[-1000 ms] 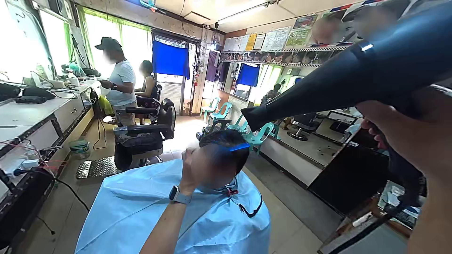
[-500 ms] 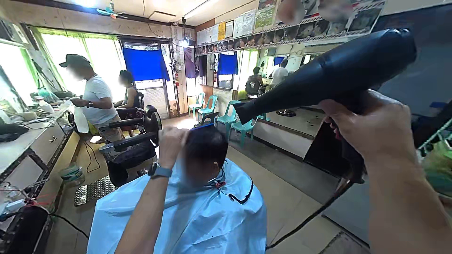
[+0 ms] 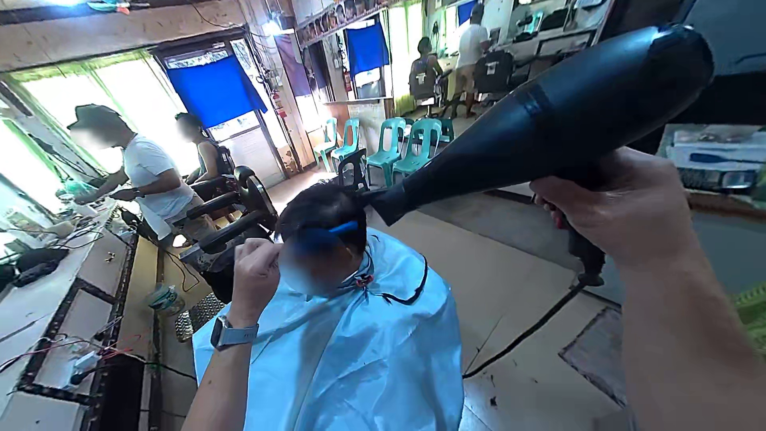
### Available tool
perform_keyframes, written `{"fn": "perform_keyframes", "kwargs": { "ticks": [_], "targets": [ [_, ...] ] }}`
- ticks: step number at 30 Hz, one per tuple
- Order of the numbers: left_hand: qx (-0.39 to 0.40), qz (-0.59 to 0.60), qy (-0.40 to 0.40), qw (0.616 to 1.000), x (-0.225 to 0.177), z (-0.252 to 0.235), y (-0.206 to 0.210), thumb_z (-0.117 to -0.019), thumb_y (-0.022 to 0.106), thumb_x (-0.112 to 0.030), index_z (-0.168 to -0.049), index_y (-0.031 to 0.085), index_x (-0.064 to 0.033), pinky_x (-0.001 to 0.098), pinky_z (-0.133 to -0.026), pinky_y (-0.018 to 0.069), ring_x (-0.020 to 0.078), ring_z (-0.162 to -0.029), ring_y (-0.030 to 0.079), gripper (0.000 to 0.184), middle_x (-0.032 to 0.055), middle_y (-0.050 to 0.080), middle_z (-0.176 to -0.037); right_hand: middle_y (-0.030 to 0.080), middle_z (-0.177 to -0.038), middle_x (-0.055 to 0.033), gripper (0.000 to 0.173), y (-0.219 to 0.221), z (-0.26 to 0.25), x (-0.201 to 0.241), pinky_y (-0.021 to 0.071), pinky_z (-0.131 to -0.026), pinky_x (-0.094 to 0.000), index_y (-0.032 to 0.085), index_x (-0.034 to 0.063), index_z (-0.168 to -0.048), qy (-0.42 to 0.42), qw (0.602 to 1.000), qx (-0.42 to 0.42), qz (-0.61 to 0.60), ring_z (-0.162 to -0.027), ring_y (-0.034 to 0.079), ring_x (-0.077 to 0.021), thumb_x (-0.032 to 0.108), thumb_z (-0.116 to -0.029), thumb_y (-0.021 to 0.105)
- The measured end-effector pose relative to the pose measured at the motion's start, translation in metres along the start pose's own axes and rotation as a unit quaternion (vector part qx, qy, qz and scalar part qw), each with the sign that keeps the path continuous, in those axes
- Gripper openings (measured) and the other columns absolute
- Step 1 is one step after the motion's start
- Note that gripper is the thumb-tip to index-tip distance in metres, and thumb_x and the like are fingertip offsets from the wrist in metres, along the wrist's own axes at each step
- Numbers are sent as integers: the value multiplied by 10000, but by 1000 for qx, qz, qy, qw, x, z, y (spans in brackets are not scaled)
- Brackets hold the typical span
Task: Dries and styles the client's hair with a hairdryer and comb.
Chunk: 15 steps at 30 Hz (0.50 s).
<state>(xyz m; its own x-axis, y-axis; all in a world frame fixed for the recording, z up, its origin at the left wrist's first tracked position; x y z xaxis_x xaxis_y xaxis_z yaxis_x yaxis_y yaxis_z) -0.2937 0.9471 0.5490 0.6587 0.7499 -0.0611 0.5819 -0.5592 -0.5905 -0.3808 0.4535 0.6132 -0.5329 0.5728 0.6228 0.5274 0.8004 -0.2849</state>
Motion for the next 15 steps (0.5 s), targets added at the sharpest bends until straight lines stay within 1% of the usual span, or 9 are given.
{"fn": "perform_keyframes", "kwargs": {
  "ticks": [2,4,6,7,8,9,10,13,15],
  "targets": [
    [24,-40,10,999,0,-1,-1,-1050,594,-302,-1018,762,-106,485,-982,423,233,-1014,620,260,37,712,-908,663,-797,81,277,-1,-1,-10,530,-496,-202,667,194,-1091,11,1000,10,-15,-586,613,-6,401,-919,733],
    [83,-81,58,992,-11,-8,-2,-1049,582,-274,-1014,765,-119,500,-969,434,261,-1004,628,243,43,694,-858,663,-795,67,323,-5,-4,-22,537,-495,-227,667,192,-1093,21,1000,10,-15,-585,619,-21,460,-921,721],
    [112,-94,83,986,-33,-29,-6,-1047,575,-272,-1023,770,-129,508,-960,452,265,-988,642,242,43,693,-849,665,-832,35,404,-11,-11,-40,551,-555,-267,681,138,-1102,-5,1000,5,-8,-635,622,-31,487,-903,733],
    [107,-90,81,987,-45,-42,-8,-1048,575,-270,-1037,770,-116,521,-952,459,269,-979,649,249,55,704,-872,664,-838,45,397,-13,-15,-50,553,-571,-253,685,131,-1088,-13,1000,6,-14,-649,620,-13,477,-900,736],
    [99,-98,71,988,-56,-55,-8,-1054,574,-269,-1056,765,-93,533,-956,468,279,-976,655,260,75,714,-900,661,-828,78,358,-14,-19,-58,550,-571,-214,682,145,-1074,-17,999,12,-28,-651,617,20,458,-907,733],
    [94,-120,64,986,-65,-67,-6,-1060,567,-271,-1071,760,-83,530,-947,473,282,-971,662,270,83,725,-922,659,-810,107,316,-15,-23,-66,546,-559,-182,678,167,-1064,-16,999,17,-44,-640,615,40,443,-917,725],
    [101,-148,60,982,-73,-78,-2,-1065,558,-275,-1070,759,-84,516,-923,477,281,-960,669,278,80,736,-926,658,-794,114,303,-17,-26,-74,536,-534,-175,672,180,-1063,-9,999,19,-45,-618,610,42,444,-921,714],
    [170,-215,70,959,-101,-88,18,-1058,550,-263,-975,748,-95,499,-811,498,281,-830,660,273,64,704,-815,677,-825,15,413,-32,-40,-113,545,-528,-302,675,147,-1126,4,999,32,-14,-605,624,-63,499,-915,726],
    [237,-258,56,935,-126,-84,33,-1030,583,-224,-874,715,-105,496,-777,507,274,-768,647,236,52,663,-735,687,-791,25,346,-42,-55,-144,546,-476,-296,677,176,-1104,12,998,54,-36,-556,627,-68,460,-913,729]
  ]
}}
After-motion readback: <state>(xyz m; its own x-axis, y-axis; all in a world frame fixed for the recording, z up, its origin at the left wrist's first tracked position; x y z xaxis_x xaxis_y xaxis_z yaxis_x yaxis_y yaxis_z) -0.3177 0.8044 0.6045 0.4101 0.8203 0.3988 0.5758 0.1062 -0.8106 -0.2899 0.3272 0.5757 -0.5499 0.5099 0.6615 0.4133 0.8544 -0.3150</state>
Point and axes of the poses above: each hand's wrist, its own z-axis away from the middle knuckle, its own y-axis out of the palm, x = y × z, the point moved 1 cm from there along -z, towards the middle knuckle
